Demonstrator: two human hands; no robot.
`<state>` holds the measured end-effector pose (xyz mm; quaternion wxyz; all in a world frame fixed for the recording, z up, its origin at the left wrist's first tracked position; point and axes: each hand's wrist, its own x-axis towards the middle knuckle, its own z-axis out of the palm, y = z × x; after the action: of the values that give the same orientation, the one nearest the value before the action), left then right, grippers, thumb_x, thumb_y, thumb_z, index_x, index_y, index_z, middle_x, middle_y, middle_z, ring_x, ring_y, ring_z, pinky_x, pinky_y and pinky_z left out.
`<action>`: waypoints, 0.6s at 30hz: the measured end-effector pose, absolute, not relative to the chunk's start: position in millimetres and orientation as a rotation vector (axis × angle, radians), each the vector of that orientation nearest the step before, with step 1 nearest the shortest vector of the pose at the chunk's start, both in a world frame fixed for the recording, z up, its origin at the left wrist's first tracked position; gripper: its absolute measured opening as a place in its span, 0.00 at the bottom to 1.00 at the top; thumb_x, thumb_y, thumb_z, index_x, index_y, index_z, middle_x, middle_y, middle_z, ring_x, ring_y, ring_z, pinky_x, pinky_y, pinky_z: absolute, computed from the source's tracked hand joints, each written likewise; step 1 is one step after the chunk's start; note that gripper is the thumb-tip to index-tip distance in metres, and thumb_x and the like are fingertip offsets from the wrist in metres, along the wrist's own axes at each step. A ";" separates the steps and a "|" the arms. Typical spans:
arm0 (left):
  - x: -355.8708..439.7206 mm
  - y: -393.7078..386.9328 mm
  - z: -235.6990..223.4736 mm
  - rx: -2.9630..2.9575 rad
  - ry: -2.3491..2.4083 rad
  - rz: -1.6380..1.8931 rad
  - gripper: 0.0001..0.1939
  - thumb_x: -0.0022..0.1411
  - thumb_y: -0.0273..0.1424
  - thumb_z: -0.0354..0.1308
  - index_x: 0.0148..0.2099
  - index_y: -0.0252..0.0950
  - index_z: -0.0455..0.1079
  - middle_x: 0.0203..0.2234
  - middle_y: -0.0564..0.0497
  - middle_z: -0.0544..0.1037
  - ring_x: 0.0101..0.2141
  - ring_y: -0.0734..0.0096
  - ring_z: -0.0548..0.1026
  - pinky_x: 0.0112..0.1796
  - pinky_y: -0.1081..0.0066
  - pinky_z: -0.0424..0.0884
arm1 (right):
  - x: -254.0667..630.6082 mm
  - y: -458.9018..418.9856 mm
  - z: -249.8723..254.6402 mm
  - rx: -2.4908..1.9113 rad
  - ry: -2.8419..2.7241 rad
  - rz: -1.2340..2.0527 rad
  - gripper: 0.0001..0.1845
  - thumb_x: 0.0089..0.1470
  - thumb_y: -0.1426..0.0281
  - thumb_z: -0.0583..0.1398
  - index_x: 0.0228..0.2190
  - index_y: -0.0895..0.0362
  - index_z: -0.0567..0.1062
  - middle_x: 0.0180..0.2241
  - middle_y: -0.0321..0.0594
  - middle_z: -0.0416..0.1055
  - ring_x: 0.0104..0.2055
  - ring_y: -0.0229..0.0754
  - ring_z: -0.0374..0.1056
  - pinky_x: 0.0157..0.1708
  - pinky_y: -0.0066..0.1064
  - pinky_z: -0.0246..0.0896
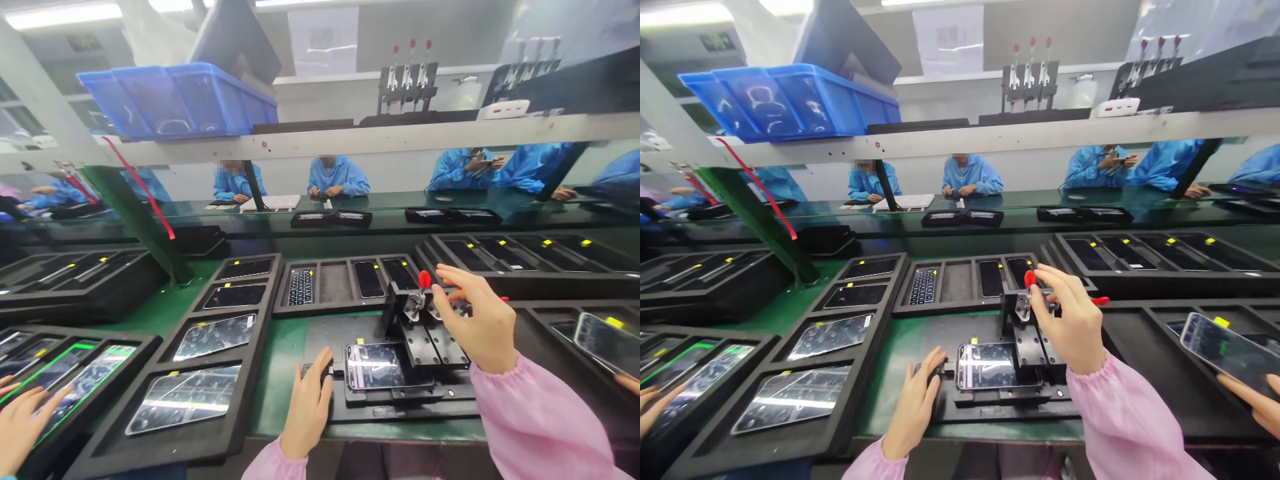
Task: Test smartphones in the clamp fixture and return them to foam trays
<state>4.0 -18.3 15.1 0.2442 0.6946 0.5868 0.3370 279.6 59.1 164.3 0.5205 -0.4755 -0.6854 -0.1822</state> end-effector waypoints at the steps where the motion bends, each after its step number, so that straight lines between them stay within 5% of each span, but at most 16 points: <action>1: 6.7 -16.4 16.6 1.926 1.614 0.905 0.24 0.64 0.30 0.41 0.62 0.46 0.49 0.53 0.50 0.69 0.55 0.64 0.65 0.58 0.45 0.38 | 279.6 58.6 167.1 -1.126 -1.679 -0.432 0.14 0.50 0.72 0.58 0.42 0.54 0.70 0.45 0.39 0.70 0.35 0.35 0.69 0.37 0.30 0.68; 6: 17.1 -6.0 16.5 2.061 1.565 0.858 0.26 0.62 0.29 0.44 0.62 0.45 0.48 0.50 0.47 0.71 0.52 0.65 0.68 0.57 0.43 0.38 | 278.2 67.8 174.6 -1.109 -1.882 -0.318 0.17 0.54 0.70 0.55 0.47 0.56 0.68 0.50 0.41 0.66 0.50 0.41 0.64 0.47 0.36 0.67; 13: 19.9 6.3 17.6 2.083 1.591 0.853 0.21 0.62 0.28 0.43 0.57 0.49 0.54 0.40 0.53 0.74 0.45 0.68 0.71 0.56 0.41 0.40 | 274.9 74.0 176.2 -1.115 -1.944 -0.230 0.16 0.55 0.70 0.54 0.47 0.56 0.67 0.50 0.41 0.65 0.52 0.39 0.62 0.53 0.37 0.60; 18: 3.3 0.4 17.7 2.018 1.643 0.831 0.22 0.64 0.29 0.40 0.60 0.47 0.48 0.43 0.52 0.72 0.47 0.68 0.69 0.57 0.42 0.39 | 277.8 74.3 174.1 -1.109 -1.923 -0.278 0.15 0.55 0.70 0.54 0.45 0.56 0.69 0.50 0.42 0.65 0.52 0.40 0.63 0.53 0.37 0.60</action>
<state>3.3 0.4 17.7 0.2035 0.7231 0.5890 0.2979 277.8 74.3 174.1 0.4370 -0.4458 -0.7732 -0.1117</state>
